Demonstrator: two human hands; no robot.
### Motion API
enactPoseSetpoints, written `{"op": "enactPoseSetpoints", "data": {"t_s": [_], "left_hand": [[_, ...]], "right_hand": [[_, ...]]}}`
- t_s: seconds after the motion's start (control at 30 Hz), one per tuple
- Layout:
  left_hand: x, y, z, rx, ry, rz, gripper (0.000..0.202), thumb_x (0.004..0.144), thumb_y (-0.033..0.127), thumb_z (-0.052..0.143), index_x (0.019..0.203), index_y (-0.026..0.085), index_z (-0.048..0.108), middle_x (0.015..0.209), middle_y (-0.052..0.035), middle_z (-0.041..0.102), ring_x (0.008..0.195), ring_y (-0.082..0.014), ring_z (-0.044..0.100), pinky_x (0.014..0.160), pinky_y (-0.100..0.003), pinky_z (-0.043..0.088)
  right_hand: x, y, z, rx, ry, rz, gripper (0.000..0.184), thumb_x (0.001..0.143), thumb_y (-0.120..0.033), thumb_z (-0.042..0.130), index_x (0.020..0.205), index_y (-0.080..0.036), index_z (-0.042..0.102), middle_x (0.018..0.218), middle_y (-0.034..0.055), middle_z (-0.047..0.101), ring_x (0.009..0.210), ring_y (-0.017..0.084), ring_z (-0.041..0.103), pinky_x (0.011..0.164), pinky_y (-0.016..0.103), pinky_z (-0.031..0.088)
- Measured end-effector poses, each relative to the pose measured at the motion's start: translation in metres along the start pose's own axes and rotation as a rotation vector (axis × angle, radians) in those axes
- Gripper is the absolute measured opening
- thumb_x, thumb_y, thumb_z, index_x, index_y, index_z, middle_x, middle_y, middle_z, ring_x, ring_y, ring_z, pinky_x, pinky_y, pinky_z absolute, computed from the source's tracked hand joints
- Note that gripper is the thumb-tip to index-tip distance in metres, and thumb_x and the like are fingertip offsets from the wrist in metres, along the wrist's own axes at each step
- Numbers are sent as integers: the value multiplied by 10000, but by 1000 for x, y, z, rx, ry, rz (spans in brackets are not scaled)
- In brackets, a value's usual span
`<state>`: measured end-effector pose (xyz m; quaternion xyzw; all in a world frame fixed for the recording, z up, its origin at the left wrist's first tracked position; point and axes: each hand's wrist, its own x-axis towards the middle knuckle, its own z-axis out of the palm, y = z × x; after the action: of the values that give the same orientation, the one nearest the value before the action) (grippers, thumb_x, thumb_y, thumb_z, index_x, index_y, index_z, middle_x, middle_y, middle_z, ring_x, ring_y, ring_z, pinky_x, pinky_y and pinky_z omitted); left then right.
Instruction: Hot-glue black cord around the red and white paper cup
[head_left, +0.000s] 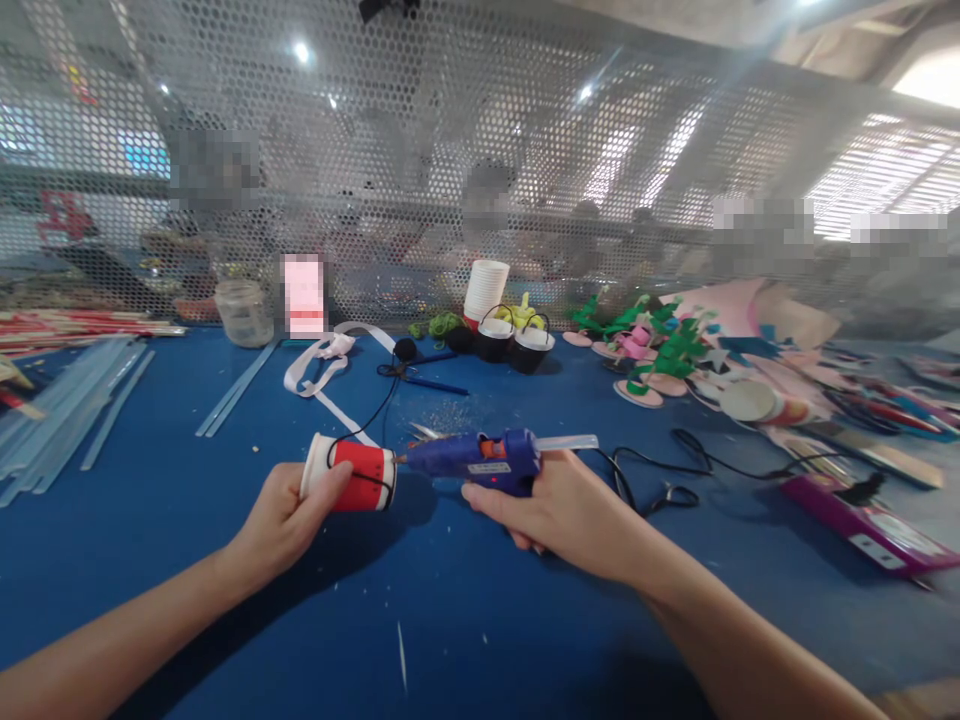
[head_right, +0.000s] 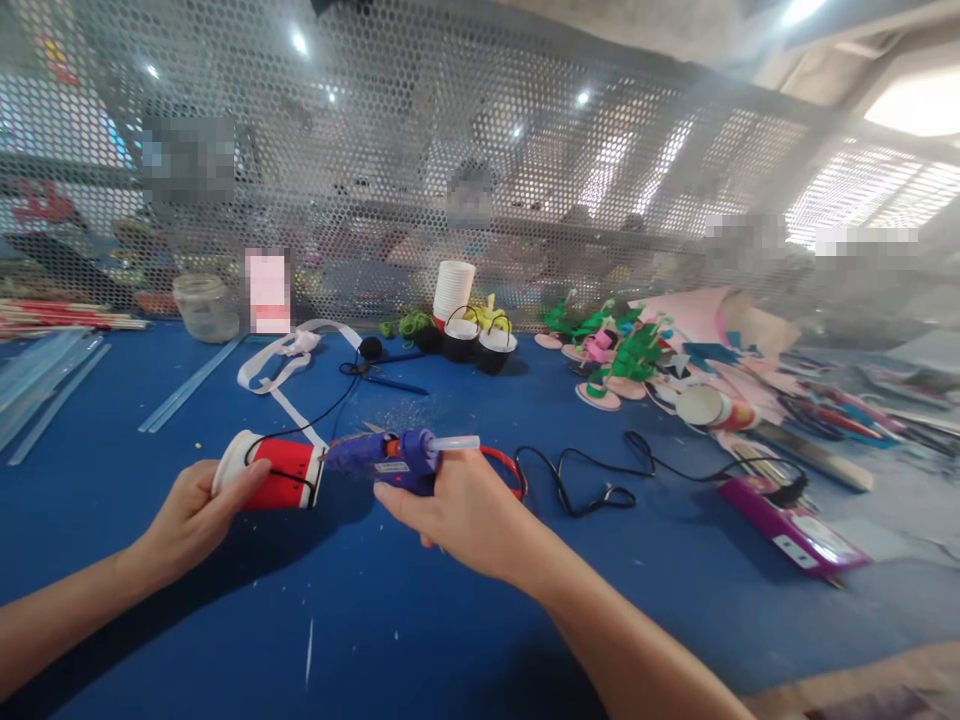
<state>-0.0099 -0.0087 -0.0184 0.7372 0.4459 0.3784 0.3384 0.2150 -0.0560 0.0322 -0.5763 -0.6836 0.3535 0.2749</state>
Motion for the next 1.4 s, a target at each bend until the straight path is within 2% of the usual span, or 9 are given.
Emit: {"op": "enactPoseSetpoints", "data": {"t_s": [0.2, 0.33, 0.7, 0.87, 1.0, 1.1, 1.27, 1.4], "left_hand": [[3, 2, 1, -44, 52, -113, 387, 740, 378, 395, 418, 163, 407, 416, 53, 285, 401, -63, 207, 338, -191, 180], [3, 3, 0, -39, 55, -98, 381, 743, 365, 395, 417, 169, 393, 415, 53, 289, 403, -65, 211, 338, -192, 185], [0, 2, 0, 100, 37, 103, 374, 777, 275, 371, 416, 177, 351, 413, 67, 223, 389, -61, 189, 341, -194, 175], [-3, 2, 0, 189, 12, 336, 327, 771, 155, 391, 449, 159, 445, 435, 60, 295, 393, -60, 242, 368, -188, 219], [-4, 4, -1, 234, -10, 419, 305, 750, 117, 406, 471, 156, 523, 421, 54, 330, 383, -64, 261, 379, -194, 242], [-5, 4, -1, 232, -22, 394, 300, 749, 127, 402, 490, 154, 551, 422, 45, 353, 388, -70, 272, 376, -200, 246], [-3, 0, 0, 171, -7, 246, 377, 776, 205, 403, 408, 155, 467, 400, 45, 336, 379, -62, 239, 357, -187, 238], [-2, 0, 1, 97, -21, 131, 377, 792, 276, 386, 473, 141, 535, 410, 32, 382, 396, -70, 280, 357, -184, 246]], "right_hand": [[-2, -2, 3, 11, -7, 14, 205, 708, -324, 515, 574, -171, 489, 387, -59, 448, 339, 59, 420, 322, 145, 332], [-3, -3, 3, -8, 4, 16, 178, 704, -315, 519, 591, -177, 502, 386, -61, 448, 335, 66, 424, 319, 154, 329], [-1, -2, -1, -4, -28, -7, 259, 709, -314, 516, 498, -174, 457, 372, -48, 458, 325, 59, 420, 321, 149, 335], [1, 2, -1, -8, 2, 28, 243, 709, -341, 513, 542, -171, 468, 368, -49, 449, 316, 61, 405, 312, 151, 328], [4, 3, 0, 8, 12, 42, 270, 700, -344, 519, 505, -176, 439, 359, -49, 435, 301, 55, 378, 301, 154, 313], [5, 5, 1, 35, 0, 55, 265, 700, -345, 519, 512, -176, 443, 361, -50, 433, 300, 55, 376, 302, 157, 313], [13, 10, -1, 141, -8, 67, 227, 689, -346, 543, 586, -156, 474, 388, -49, 455, 326, 62, 407, 358, 183, 363], [28, 22, -8, 348, 155, 70, 210, 627, -289, 612, 700, -154, 469, 476, -57, 486, 396, 63, 440, 406, 187, 386]]}}
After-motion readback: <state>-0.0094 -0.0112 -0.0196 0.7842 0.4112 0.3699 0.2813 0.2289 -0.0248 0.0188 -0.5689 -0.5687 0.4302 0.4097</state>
